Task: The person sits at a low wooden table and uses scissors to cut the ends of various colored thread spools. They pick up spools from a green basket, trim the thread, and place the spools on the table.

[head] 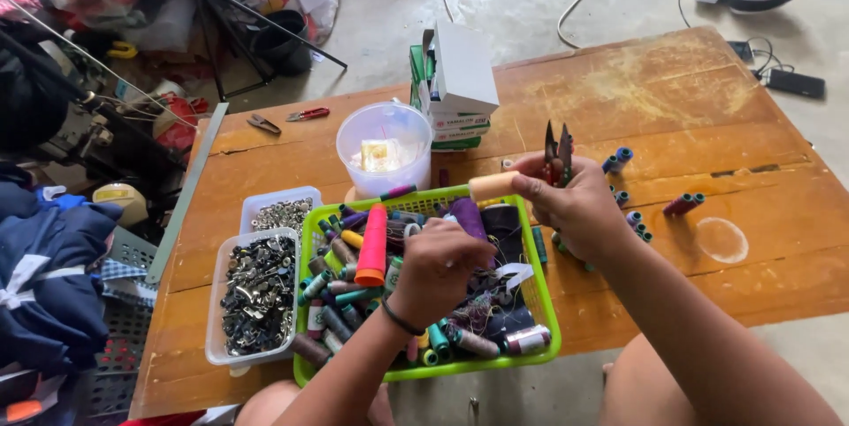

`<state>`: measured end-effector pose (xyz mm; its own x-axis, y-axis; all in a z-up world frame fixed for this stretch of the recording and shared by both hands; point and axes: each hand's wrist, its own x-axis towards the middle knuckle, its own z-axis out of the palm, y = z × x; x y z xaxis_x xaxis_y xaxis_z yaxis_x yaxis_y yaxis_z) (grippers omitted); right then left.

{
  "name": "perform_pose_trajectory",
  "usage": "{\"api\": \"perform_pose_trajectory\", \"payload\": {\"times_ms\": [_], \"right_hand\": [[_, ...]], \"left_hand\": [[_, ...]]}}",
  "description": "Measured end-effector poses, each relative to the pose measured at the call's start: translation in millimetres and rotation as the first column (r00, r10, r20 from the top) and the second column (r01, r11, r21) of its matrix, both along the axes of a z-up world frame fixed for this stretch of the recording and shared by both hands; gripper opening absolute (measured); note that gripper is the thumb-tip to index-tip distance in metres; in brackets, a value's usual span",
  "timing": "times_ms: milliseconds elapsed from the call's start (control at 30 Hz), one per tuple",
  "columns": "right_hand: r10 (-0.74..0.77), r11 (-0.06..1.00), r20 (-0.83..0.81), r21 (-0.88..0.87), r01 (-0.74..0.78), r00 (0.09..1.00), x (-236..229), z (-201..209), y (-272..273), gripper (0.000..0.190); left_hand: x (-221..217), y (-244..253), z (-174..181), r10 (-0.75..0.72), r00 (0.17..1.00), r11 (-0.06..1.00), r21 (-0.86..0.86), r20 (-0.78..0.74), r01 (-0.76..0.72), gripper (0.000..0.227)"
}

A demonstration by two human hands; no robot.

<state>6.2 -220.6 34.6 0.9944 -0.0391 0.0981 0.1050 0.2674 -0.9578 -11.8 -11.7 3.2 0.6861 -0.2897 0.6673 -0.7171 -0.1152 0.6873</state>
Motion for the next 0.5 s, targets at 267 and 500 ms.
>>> {"api": "perform_pose_trajectory", "payload": {"times_ms": [267,500], "right_hand": [[-0.063,0.998,-0.065,-0.018,0.062,0.996,-8.6,-1.6,-5.5,0.024],[-0.046,0.999,-0.049,0.015,0.047,0.998,-22.1,-14.1,13.3,0.03]], "left_hand": [[-12.7,-9.9,-7.8,-0.068,0.994,0.93,0.366,0.087,0.032,0.039],[-3.4,-15.2,9.9,-0.091,0.869,0.989,-0.143,-0.487,0.024,0.037]]}}
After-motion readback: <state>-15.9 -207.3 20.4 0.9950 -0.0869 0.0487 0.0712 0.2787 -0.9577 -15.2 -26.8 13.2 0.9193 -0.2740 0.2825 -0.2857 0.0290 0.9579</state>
